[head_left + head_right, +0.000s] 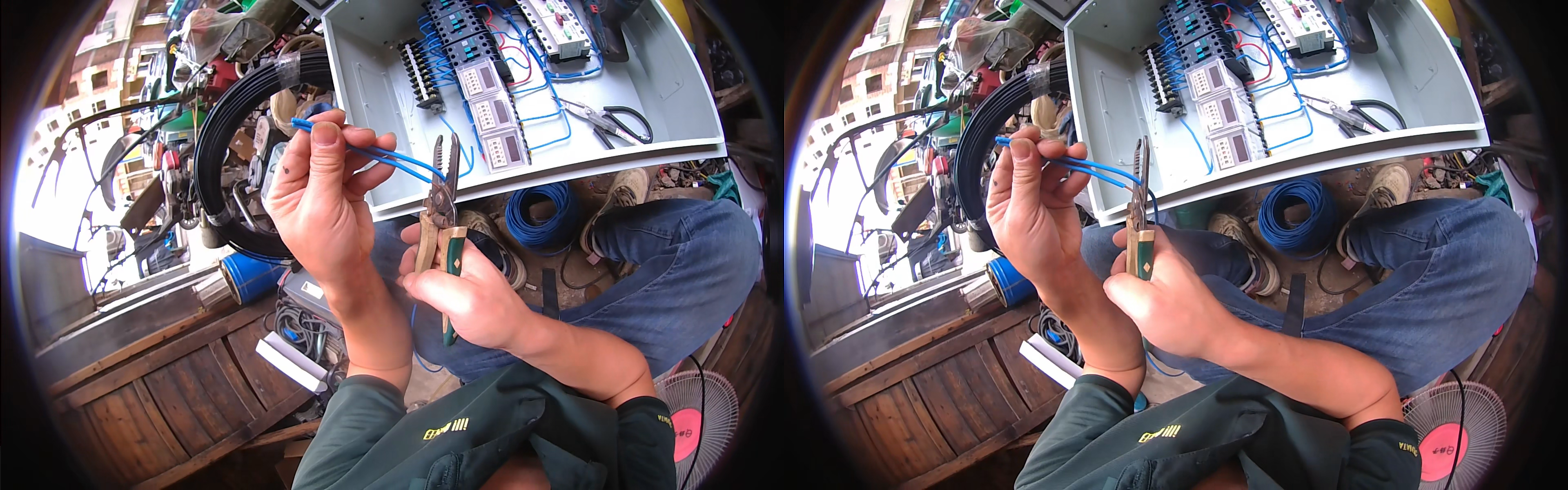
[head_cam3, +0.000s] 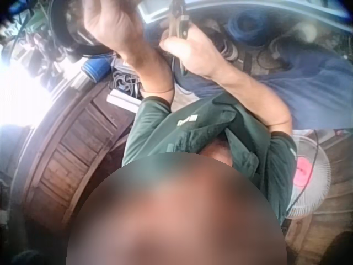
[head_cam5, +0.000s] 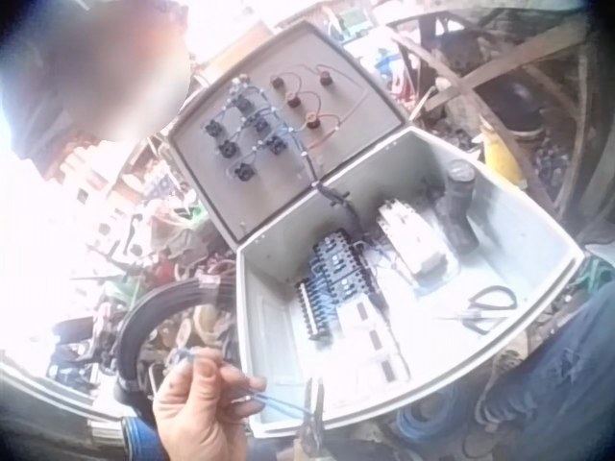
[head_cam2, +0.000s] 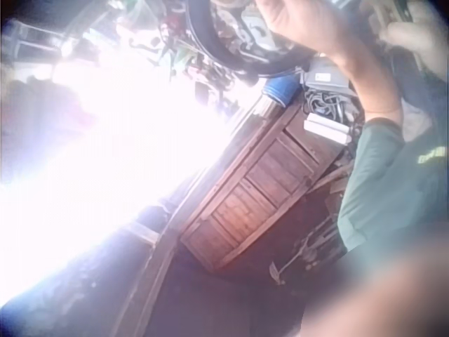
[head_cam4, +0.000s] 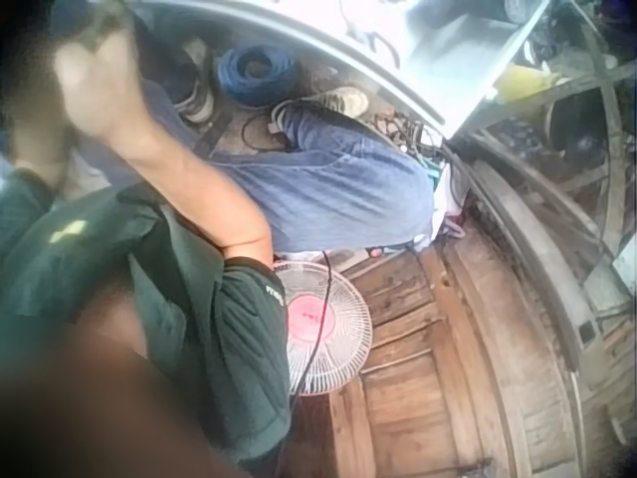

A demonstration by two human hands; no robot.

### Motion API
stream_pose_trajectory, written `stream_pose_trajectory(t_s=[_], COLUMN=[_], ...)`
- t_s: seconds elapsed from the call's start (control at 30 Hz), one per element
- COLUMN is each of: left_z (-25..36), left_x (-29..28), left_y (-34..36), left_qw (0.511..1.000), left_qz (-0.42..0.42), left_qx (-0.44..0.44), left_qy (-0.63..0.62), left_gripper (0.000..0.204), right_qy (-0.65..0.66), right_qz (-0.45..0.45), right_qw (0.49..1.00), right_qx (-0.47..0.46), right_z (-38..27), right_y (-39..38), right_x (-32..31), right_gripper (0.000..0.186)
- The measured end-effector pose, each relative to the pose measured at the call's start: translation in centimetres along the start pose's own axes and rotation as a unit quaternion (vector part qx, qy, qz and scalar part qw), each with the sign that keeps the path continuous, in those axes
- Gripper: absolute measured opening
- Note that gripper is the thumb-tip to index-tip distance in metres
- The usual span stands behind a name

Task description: The person strips the insulation from blue electrical wires using pliers and inserts them into the terminals of an electrical panel. The person repeats this process for multiple wires throughout the clip.

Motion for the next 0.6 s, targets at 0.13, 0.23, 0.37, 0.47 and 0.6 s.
stream_pose_trajectory(t_s=[0.13, 0.23, 0.37, 0.47, 0.6], left_z=[-0.1, -0.3, -0.9, -1.0, -2.5], left_x=[0.0, -0.1, -0.4, -0.8, -1.0], left_y=[0.0, 0.2, 0.5, 1.6, 2.4], left_qw=[1.000, 1.000, 0.999, 0.998, 0.992], left_qz=[0.003, 0.001, 0.007, 0.030, 0.058], left_qx=[-0.006, -0.013, -0.033, -0.047, -0.032], left_qy=[0.000, -0.004, -0.021, -0.018, 0.110], left_gripper=[0.024, 0.024, 0.025, 0.026, 0.028], right_qy=[-0.016, 0.021, 0.024, -0.017, -0.057], right_qz=[0.042, 0.045, -0.010, -0.046, 0.115], right_qw=[0.998, 0.998, 0.999, 0.989, 0.931], right_qx=[-0.038, -0.034, -0.034, -0.141, -0.343], right_z=[0.4, 0.4, 0.4, 0.4, -0.5], right_y=[0.3, 0.4, -0.2, -3.5, -8.2], right_x=[0.3, 0.2, -0.5, -1.6, -6.5], right_gripper=[0.036, 0.022, 0.012, 0.012, 0.021])
Point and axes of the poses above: each hand's wrist, its own y-axis towards the middle knuckle, its own x-axis out of the palm, z = x × y, the point moved 3 cm from there along y, towards the middle knuckle, and after that the axes turned 15 degrees about z, right-handed, at the moved point
